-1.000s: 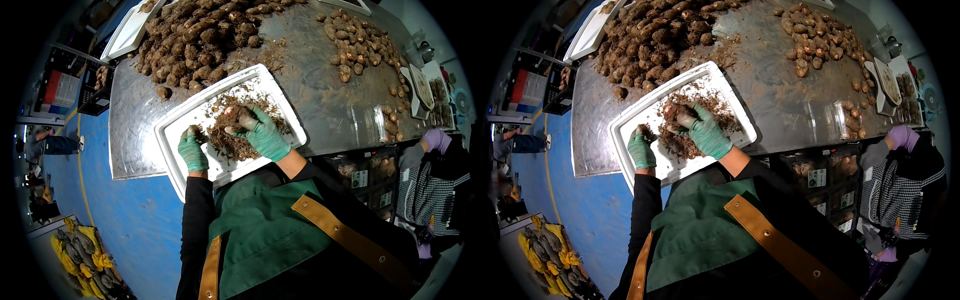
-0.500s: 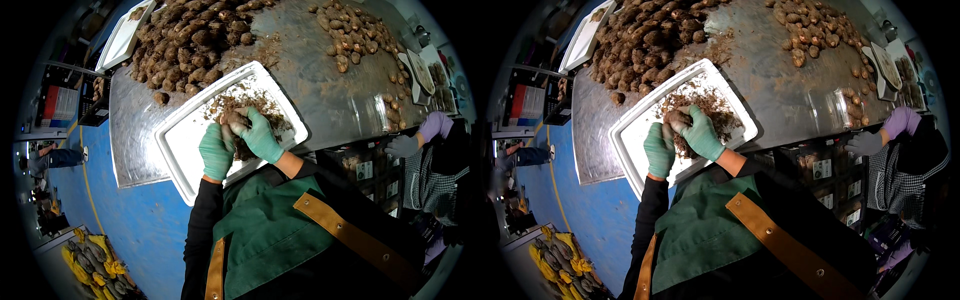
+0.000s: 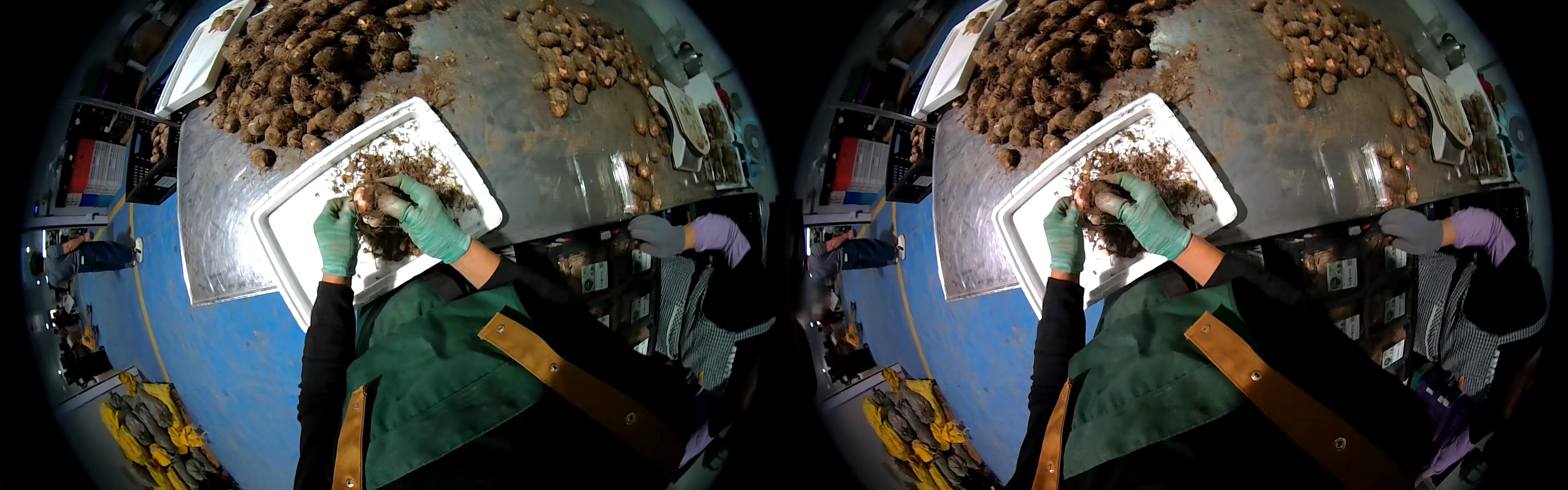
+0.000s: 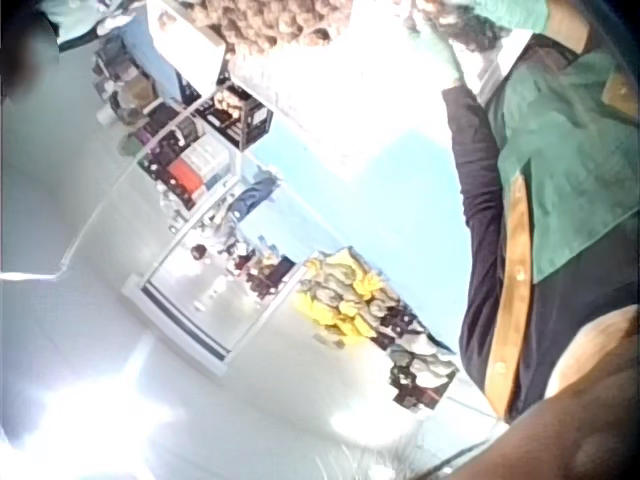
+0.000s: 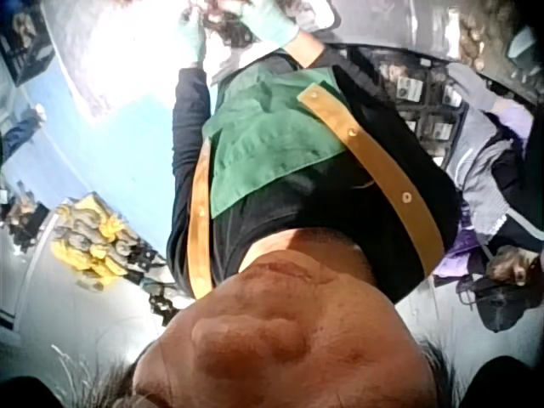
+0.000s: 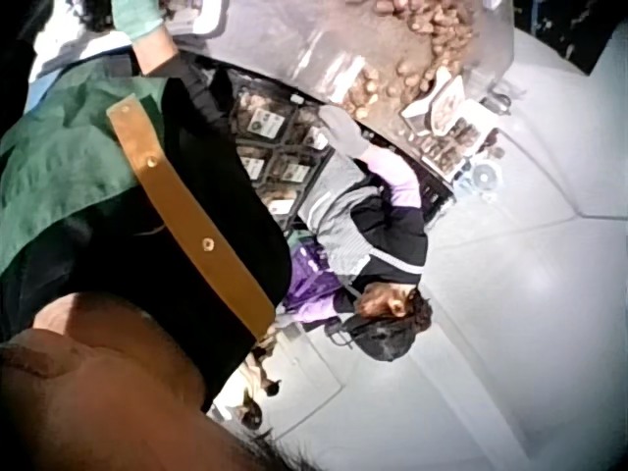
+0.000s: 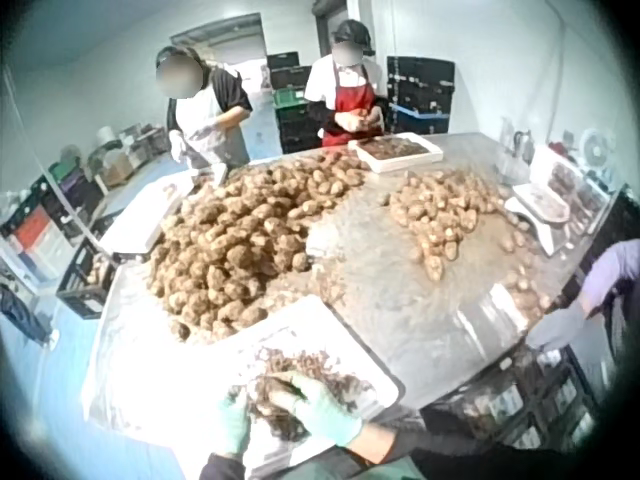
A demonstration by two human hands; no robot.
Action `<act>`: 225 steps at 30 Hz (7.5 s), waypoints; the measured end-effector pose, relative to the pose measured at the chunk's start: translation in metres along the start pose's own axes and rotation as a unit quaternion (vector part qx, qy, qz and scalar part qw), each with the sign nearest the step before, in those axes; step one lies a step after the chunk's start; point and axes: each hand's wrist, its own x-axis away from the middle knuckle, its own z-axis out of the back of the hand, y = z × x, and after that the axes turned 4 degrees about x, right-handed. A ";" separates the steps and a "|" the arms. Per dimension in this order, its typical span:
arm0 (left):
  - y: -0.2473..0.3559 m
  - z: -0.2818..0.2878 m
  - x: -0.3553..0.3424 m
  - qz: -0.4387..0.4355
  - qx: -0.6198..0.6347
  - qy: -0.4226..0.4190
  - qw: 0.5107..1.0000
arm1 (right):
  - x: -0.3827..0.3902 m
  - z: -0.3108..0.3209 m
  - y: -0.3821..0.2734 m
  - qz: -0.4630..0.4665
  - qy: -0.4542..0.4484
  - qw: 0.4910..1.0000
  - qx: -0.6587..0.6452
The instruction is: The person peels root vegetables by hand, removing the outer skin and placing the peeled pieces into a white tray. The person repeatedly picks up new vegetables from a large pile on the table and continues peeling them one at a time.
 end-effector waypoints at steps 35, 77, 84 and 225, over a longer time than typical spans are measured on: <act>0.047 -0.016 0.023 -0.090 0.135 -0.117 0.980 | -0.008 0.012 -0.018 0.067 -0.062 0.986 0.141; 0.020 -0.007 0.015 -0.131 -0.122 -0.006 0.984 | -0.006 0.003 -0.007 0.082 -0.052 0.955 0.280; 0.028 -0.016 0.019 -0.278 -0.351 0.052 0.892 | 0.000 0.001 -0.011 0.018 -0.064 0.973 0.220; 0.019 -0.027 0.005 -0.203 -0.120 0.016 0.972 | 0.001 0.038 -0.014 -0.099 -0.042 0.994 -0.017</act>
